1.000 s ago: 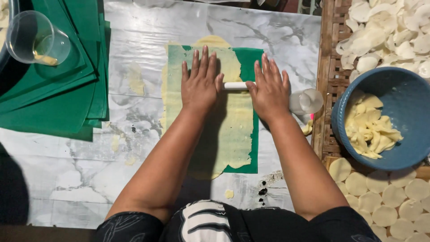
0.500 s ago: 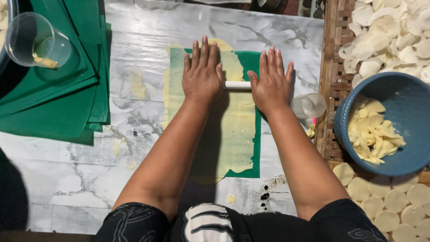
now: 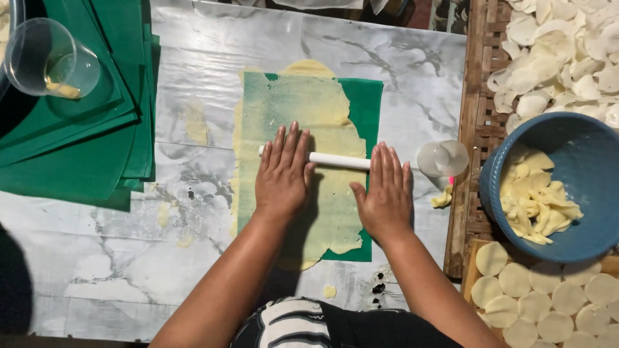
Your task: The person is rolling out small pieces of dough into thin sheets using a rolling pin on a mat.
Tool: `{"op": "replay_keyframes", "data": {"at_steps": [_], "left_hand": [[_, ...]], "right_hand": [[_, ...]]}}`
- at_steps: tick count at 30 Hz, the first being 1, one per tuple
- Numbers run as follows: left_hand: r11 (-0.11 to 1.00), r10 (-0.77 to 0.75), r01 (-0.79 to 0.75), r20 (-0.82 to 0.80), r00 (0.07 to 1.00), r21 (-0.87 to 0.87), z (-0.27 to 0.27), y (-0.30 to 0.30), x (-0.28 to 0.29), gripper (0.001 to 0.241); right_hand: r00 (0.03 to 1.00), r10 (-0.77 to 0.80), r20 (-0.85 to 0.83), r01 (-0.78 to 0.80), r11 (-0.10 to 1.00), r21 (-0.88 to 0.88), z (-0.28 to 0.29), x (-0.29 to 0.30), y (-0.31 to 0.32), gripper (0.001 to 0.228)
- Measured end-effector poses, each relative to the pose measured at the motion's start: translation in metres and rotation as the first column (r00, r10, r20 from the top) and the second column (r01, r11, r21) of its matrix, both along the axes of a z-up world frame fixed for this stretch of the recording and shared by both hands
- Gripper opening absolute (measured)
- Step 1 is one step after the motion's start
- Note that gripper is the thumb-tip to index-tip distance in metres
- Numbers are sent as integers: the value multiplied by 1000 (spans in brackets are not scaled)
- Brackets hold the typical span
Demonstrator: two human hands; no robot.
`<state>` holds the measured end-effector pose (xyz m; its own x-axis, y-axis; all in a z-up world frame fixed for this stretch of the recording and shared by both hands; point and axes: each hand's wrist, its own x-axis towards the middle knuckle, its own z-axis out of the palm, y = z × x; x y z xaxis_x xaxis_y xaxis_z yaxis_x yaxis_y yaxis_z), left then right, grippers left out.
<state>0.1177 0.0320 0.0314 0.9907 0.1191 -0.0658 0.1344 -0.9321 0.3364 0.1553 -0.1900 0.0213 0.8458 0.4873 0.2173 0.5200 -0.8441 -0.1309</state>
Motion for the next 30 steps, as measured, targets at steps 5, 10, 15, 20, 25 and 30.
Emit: {"op": "replay_keyframes", "data": {"at_steps": [5,10,15,20,25,30], "left_hand": [[999,39,-40,60,997,15,6,13,71,61],[994,93,-89,-77,993,61,27,29,138,65],[992,123,-123,-75,990,2,26,41,168,65],[995,77,-86,176,981,45,2,43,122,61],[987,100,-118,163,982,106,-8,38,79,62],[979,162,-181,172,972,98,6,42,119,63]], "right_hand": [[996,-33,83,35,999,-14,-14,77,22,77],[922,-212,-324,157,969,-189,40,139,60,74],[931,-169,-323,142,984,-106,43,164,68,74],[943,-157,-295,124,984,-128,46,114,56,78],[984,-59,-167,54,998,-30,24,64,40,69],[994,-99,-41,100,995,13,25,86,57,69]]}}
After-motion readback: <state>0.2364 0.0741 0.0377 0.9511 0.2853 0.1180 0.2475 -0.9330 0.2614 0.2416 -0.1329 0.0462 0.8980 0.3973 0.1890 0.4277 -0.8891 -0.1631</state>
